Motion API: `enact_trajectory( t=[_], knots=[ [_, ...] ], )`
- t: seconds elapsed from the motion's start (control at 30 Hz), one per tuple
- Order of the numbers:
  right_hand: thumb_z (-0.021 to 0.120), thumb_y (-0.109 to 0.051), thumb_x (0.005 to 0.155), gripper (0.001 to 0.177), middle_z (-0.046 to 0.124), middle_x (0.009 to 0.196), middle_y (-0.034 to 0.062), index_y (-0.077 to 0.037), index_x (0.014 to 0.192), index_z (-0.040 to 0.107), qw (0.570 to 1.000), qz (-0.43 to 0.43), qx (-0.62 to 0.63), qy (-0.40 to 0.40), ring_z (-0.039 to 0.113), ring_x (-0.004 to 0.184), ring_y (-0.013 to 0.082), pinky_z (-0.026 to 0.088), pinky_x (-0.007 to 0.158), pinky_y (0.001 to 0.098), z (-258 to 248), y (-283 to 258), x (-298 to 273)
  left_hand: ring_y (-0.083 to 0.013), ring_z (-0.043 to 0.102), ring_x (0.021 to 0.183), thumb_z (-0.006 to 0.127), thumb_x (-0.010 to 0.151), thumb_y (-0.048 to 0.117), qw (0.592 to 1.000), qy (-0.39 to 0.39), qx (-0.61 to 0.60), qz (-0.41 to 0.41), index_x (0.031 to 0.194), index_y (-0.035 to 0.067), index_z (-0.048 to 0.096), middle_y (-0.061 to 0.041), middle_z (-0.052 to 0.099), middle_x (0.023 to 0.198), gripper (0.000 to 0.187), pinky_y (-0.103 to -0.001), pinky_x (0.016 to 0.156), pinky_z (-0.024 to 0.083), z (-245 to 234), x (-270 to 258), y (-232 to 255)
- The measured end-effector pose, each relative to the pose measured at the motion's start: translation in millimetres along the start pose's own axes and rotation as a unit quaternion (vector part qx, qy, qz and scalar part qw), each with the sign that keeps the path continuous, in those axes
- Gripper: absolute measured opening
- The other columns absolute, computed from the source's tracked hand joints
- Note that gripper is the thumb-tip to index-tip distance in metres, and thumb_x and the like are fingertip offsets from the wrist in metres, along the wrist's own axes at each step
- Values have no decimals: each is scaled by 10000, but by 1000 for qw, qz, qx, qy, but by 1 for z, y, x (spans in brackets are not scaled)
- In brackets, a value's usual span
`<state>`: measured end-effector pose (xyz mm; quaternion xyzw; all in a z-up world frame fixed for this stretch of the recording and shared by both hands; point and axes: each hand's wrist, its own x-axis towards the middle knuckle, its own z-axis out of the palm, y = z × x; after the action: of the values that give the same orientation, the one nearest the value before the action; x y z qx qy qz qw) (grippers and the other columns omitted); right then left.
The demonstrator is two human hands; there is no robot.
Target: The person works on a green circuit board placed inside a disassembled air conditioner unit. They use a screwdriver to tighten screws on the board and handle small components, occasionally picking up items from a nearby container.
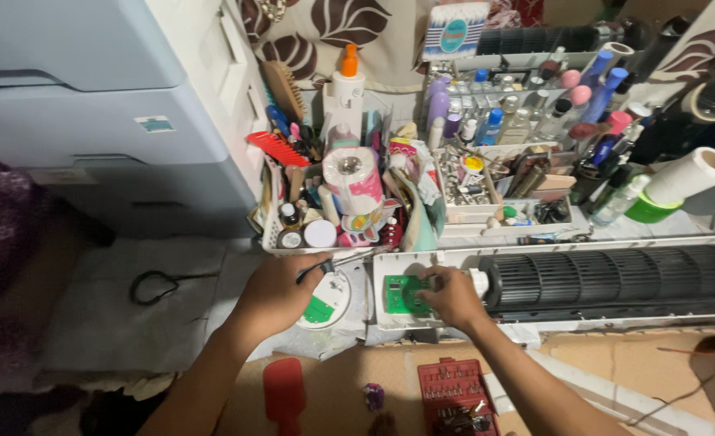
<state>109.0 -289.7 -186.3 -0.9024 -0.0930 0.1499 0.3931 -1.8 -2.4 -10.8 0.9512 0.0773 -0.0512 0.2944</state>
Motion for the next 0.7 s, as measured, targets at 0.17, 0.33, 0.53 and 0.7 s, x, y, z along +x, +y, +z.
enact_trajectory(
  t=[0.17,0.33,0.53,0.7],
  knots=[
    [871,-214,719,365,743,811,131,-104,1053,776,999,-26,-18,28,718,731,236,549,697,367,14,6,4,-332,737,900,634,899,282,999,-12,-32,-13,1216,222,742,-147,753,987,340,-425,810,557,28,4,-4],
    [857,-208,717,409,774,977,144,-140,1111,769,999,-15,-1,40,762,872,299,586,787,389,24,1,3,-366,709,961,635,908,268,999,-21,26,-33,1198,234,759,-177,735,1035,318,-447,859,548,58,11,1],
    [840,-281,750,385,768,941,164,-225,1128,791,999,9,-49,18,744,885,333,566,819,416,21,-15,-3,-373,694,1004,626,915,245,998,-42,43,-26,1201,207,743,-175,735,1063,312,-465,907,534,79,22,8],
    [802,-233,762,337,758,947,173,-224,1099,795,999,-4,-21,23,737,890,348,570,818,424,20,-19,1,-369,685,1021,615,915,228,997,-41,62,-27,1202,221,741,-157,730,1080,313,-473,905,529,86,27,12]
  ],
)
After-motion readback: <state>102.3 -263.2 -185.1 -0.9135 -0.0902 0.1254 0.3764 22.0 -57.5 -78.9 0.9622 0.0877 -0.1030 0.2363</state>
